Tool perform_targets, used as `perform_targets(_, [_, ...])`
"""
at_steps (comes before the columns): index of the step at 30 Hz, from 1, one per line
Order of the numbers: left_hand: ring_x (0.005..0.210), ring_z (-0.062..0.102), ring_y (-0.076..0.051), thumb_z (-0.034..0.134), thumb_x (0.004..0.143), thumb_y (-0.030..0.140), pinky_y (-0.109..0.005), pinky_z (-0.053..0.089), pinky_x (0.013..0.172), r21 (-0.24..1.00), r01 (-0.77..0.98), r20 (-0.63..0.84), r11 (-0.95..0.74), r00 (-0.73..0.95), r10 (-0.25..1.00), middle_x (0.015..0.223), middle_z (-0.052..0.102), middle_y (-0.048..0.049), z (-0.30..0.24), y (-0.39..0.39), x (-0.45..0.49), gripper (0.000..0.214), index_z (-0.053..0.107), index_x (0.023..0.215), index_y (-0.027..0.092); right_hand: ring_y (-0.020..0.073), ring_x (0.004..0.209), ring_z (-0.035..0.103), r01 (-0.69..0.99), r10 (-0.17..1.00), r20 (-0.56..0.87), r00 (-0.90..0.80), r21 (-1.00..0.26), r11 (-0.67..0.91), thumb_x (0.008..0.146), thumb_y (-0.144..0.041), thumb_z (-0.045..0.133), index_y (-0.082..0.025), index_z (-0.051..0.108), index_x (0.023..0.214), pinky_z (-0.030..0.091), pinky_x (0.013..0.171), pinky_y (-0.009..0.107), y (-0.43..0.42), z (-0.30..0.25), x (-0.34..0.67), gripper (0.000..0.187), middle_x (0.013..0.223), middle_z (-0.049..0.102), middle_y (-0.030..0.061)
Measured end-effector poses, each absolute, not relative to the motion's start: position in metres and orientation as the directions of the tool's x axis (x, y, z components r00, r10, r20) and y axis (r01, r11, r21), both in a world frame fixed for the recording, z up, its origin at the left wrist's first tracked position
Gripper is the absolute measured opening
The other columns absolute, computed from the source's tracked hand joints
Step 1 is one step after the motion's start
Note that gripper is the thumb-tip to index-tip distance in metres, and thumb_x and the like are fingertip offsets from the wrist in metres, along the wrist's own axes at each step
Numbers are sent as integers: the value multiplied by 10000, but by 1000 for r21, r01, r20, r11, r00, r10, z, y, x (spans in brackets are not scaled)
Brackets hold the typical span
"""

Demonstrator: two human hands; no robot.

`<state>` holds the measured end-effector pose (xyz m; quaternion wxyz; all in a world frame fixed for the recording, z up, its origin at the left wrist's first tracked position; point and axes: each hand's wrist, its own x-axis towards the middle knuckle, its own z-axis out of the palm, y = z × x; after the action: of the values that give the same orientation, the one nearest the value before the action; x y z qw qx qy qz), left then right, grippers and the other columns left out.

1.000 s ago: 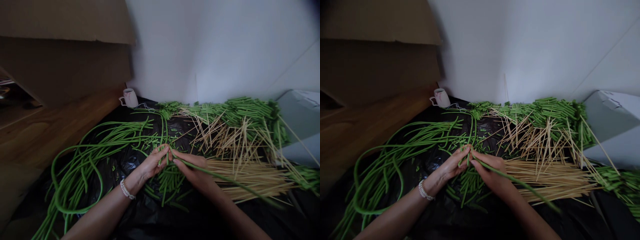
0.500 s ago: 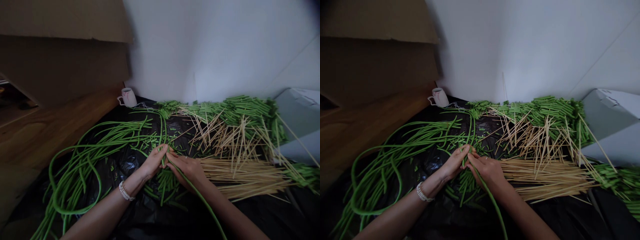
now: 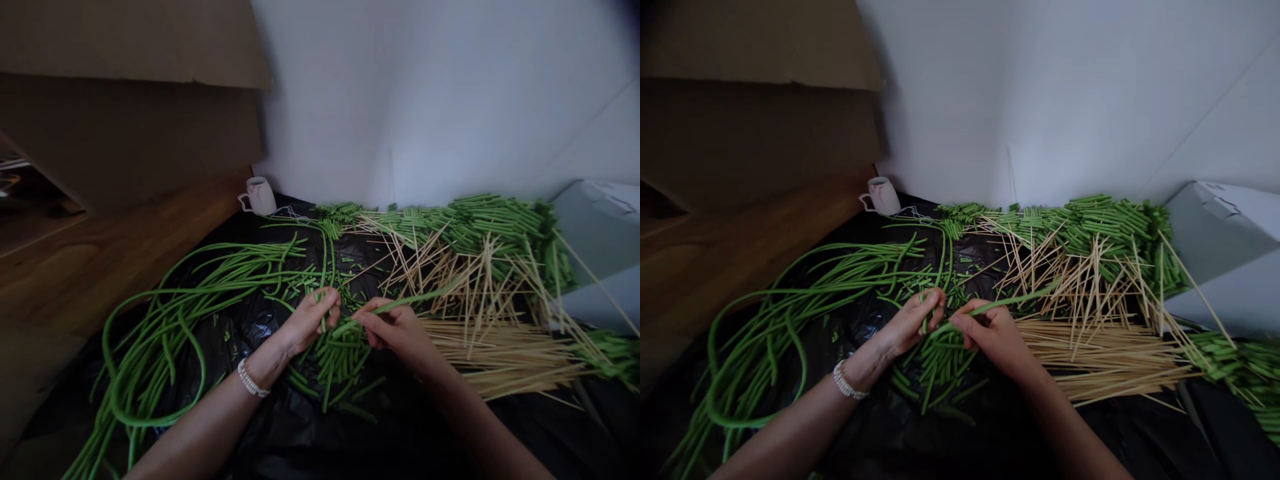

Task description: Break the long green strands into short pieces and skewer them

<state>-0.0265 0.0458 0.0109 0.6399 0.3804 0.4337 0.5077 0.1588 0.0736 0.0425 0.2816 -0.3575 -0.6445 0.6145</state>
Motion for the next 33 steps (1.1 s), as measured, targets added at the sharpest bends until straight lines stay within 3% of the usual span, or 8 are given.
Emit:
perform_targets(4, [422, 378, -54, 643, 758, 570, -188, 224, 396, 960, -141, -171, 241, 384, 908, 542, 490, 47, 14, 36, -26, 431, 610, 850, 150, 82, 459, 504, 92, 813, -50, -580, -996, 4, 759, -383, 694, -195, 634, 754, 385, 442, 196, 75, 41, 154, 198, 525, 562, -56])
perform_targets(7, [455, 417, -59, 703, 731, 493, -200, 283, 430, 959, -93, -192, 267, 478, 857, 615, 533, 29, 17, 34, -26, 377, 625, 859, 147, 82, 458, 508, 61, 810, -54, -585, -998, -22, 737, -378, 715, -193, 622, 765, 376, 426, 190, 77, 41, 153, 209, 527, 561, -57])
perform_targets(11, [443, 393, -53, 729, 734, 404, -192, 266, 429, 948, -131, -196, 289, 477, 857, 563, 485, 59, 19, 34, -27, 286, 577, 801, 172, 70, 418, 458, 43, 840, -88, -535, -996, -76, 786, -440, 660, -191, 598, 774, 355, 408, 188, 82, 39, 158, 257, 513, 537, -66])
perform_targets(17, [406, 350, -58, 608, 813, 509, -202, 224, 410, 964, -102, -177, 247, 448, 876, 489, 464, 56, 17, 35, -27, 355, 621, 828, 154, 70, 451, 472, 31, 817, -77, -572, -997, -72, 768, -423, 687, -179, 609, 745, 383, 441, 187, 79, 40, 156, 258, 530, 543, -56])
perform_targets(22, [407, 316, -50, 665, 786, 465, -196, 180, 412, 955, -125, -211, 269, 349, 913, 483, 465, 74, 13, 36, -26, 319, 576, 846, 165, 68, 437, 460, 31, 862, -47, -504, -999, -36, 781, -415, 674, -173, 663, 811, 370, 416, 182, 79, 41, 157, 244, 530, 538, -52])
perform_targets(26, [400, 290, -46, 676, 773, 490, -183, 190, 413, 904, -294, -234, 311, 269, 934, 458, 423, 93, 12, 39, -22, 351, 544, 850, 173, 98, 456, 522, 90, 901, 58, -429, -990, 107, 809, -380, 640, -182, 713, 917, 425, 431, 208, 78, 43, 158, 237, 547, 595, -29])
perform_targets(29, [408, 300, -41, 703, 755, 476, -172, 220, 426, 850, -436, -222, 294, 209, 952, 467, 399, 95, 11, 41, -20, 358, 518, 794, 172, 159, 652, 666, 167, 895, 222, -387, -938, 305, 832, -317, 615, -202, 727, 988, 543, 602, 270, 70, 40, 154, 224, 755, 726, 30])
perform_targets(33, [416, 300, -31, 696, 775, 456, -164, 240, 428, 820, -516, -203, 248, 143, 969, 493, 405, 81, 11, 44, -21, 394, 451, 674, 164, 200, 883, 702, 246, 716, 490, -497, -712, 658, 866, -256, 575, -196, 677, 1151, 551, 805, 309, 59, 23, 145, 309, 1021, 740, 79])
